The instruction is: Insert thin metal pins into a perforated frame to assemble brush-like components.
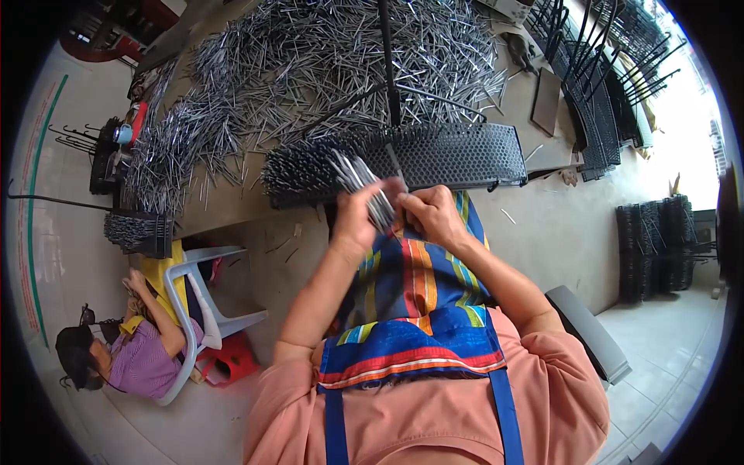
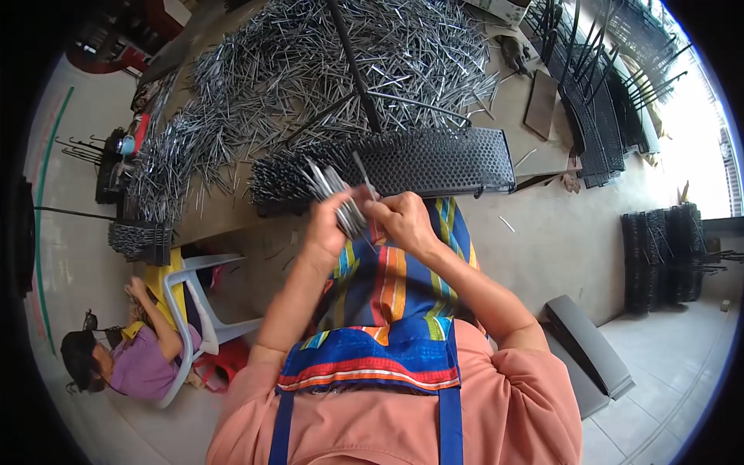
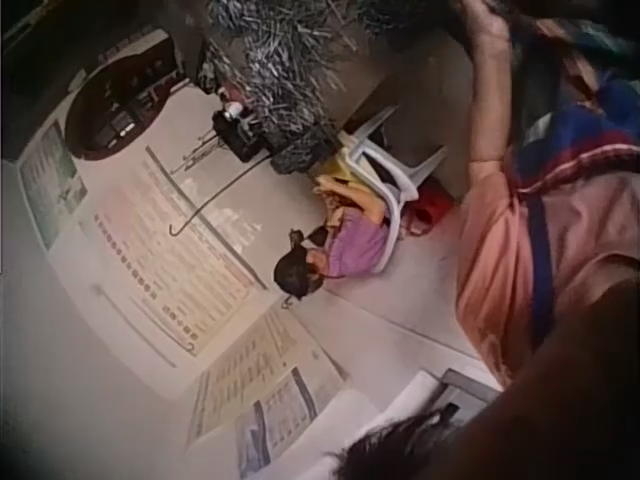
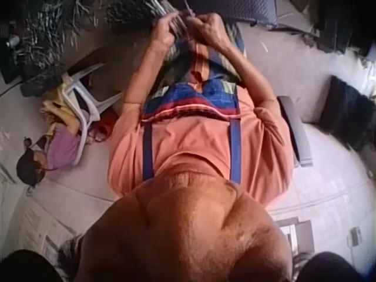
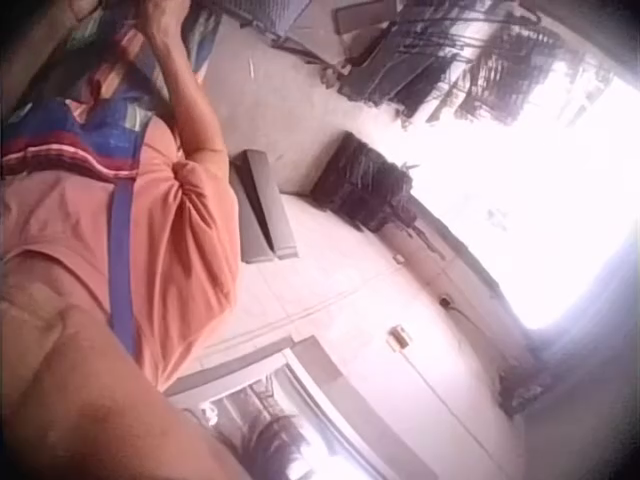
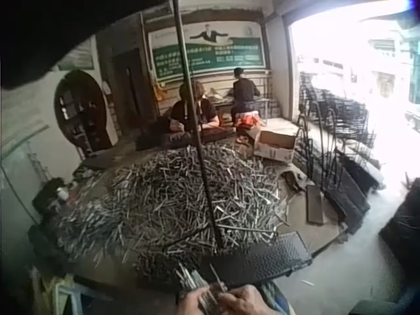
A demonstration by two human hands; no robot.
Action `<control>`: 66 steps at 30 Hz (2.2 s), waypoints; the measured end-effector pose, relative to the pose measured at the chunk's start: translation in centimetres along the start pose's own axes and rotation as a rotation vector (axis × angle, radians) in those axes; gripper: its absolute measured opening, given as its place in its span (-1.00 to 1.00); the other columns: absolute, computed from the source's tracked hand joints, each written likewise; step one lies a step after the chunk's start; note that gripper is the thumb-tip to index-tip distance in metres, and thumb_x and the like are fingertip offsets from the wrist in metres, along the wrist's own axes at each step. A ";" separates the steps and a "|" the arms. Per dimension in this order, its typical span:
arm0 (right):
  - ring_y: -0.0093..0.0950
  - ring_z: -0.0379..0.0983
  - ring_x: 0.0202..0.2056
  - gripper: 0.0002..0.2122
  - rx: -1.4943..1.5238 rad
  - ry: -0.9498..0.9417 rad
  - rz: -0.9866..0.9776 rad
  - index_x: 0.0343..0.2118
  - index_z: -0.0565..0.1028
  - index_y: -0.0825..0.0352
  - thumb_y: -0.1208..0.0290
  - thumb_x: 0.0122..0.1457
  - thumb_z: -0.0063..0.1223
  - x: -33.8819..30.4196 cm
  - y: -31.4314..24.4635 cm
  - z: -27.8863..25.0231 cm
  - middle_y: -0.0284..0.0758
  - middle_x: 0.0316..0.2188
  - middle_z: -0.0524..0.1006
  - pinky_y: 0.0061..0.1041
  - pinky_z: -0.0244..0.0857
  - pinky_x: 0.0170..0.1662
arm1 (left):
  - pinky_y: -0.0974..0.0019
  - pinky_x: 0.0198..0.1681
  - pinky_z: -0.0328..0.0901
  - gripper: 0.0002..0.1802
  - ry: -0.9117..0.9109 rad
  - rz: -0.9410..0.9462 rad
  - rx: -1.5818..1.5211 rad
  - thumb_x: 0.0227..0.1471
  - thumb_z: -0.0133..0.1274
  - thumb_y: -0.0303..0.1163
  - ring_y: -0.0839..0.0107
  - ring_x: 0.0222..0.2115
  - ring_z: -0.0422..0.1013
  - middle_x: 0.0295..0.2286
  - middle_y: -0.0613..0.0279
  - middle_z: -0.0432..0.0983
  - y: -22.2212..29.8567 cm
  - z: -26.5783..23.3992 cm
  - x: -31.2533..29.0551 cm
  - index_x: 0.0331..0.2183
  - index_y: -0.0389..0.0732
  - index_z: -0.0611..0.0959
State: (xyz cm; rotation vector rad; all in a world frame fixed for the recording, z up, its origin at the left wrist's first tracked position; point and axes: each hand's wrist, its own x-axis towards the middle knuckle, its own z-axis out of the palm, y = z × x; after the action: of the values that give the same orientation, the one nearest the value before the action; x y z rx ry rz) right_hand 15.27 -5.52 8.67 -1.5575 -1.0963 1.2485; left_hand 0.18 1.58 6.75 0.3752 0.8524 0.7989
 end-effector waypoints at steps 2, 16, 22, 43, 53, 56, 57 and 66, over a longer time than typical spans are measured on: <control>-0.46 0.39 -0.71 -0.63 -0.305 0.019 -0.040 -0.61 0.57 0.47 0.20 0.13 0.09 1.1 0.5 0.1 -0.24 -0.76 0.46 -0.41 0.23 -0.59 | 0.22 -0.28 0.48 -0.81 -0.052 -0.003 -0.044 0.02 0.03 -0.52 0.21 -0.36 0.55 -0.30 -0.05 0.58 -2.0 0.0 -0.2 -0.30 -0.43 0.60; -0.41 0.47 -0.25 -0.45 1.066 0.310 0.353 -0.19 0.48 0.40 -0.12 0.29 -0.26 2.3 5.1 0.3 -0.27 -0.27 0.55 -0.40 0.36 -0.11 | 0.21 -0.28 0.45 -0.68 -0.066 0.102 -0.221 -0.06 0.08 -0.70 0.22 -0.37 0.51 -0.37 0.03 0.54 -3.2 3.6 4.0 -0.19 -0.31 0.48; -0.46 0.45 -0.15 -0.49 0.977 0.161 0.266 -0.02 0.43 0.43 -0.01 0.31 -0.21 4.0 5.8 0.8 -0.24 -0.15 0.52 -0.47 0.30 -0.03 | 0.32 -0.26 0.43 -0.79 -0.071 0.063 -0.060 -0.05 0.11 -0.64 0.43 -0.38 0.51 -0.38 0.25 0.57 -6.2 1.1 3.3 -0.28 -0.25 0.60; -0.75 0.23 -0.65 -0.87 0.104 -0.002 0.349 -0.45 0.56 0.36 0.40 0.12 0.15 2.9 7.0 -1.3 -0.46 -0.65 0.45 -0.67 0.06 -0.59 | 0.27 -0.38 0.50 -0.75 -0.050 -0.325 0.139 -0.08 0.09 -0.68 0.34 -0.43 0.56 -0.38 0.15 0.58 -6.3 -4.4 2.4 -0.25 -0.32 0.60; -0.75 0.13 -0.76 -0.82 0.486 -0.039 0.480 -0.60 0.47 0.32 0.45 0.12 0.15 4.0 6.7 -1.4 -0.50 -0.76 0.33 -0.66 -0.12 -0.71 | 0.30 -0.34 0.50 -0.74 -0.091 -0.242 0.235 -0.12 0.13 -0.69 0.36 -0.40 0.56 -0.39 0.20 0.60 -5.2 -3.8 2.4 -0.28 -0.31 0.64; -0.73 0.18 -0.74 -0.85 0.439 -0.107 0.423 -0.56 0.48 0.32 0.47 0.12 0.13 4.7 6.5 -1.9 -0.48 -0.73 0.38 -0.67 -0.05 -0.69 | 0.29 -0.36 0.52 -0.75 -0.064 -0.064 0.264 -0.12 0.13 -0.70 0.36 -0.42 0.56 -0.39 0.18 0.60 -5.5 -3.5 2.0 -0.28 -0.33 0.63; -0.73 0.18 -0.74 -0.85 0.433 -0.112 0.427 -0.56 0.48 0.32 0.47 0.12 0.13 5.1 6.3 -2.1 -0.48 -0.73 0.38 -0.67 -0.05 -0.69 | 0.29 -0.36 0.52 -0.75 -0.060 -0.062 0.257 -0.12 0.13 -0.70 0.36 -0.42 0.56 -0.39 0.18 0.60 -5.3 -3.8 1.8 -0.28 -0.33 0.63; -0.77 0.29 -0.60 -0.95 0.176 0.429 -0.216 -0.38 0.56 0.38 0.64 0.09 0.13 9.7 3.0 -0.9 -0.50 -0.59 0.46 -0.76 0.12 -0.56 | 0.30 -0.34 0.50 -0.74 0.018 -0.180 0.066 -0.10 0.14 -0.69 0.31 -0.45 0.57 -0.39 0.10 0.60 -3.7 -4.9 0.3 -0.26 -0.36 0.62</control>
State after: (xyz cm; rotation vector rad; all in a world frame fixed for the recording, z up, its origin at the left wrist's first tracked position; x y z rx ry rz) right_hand 17.70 2.91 3.45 -1.4418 -0.8259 0.7935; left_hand -1.77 -0.71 1.41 0.3447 0.9177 0.6096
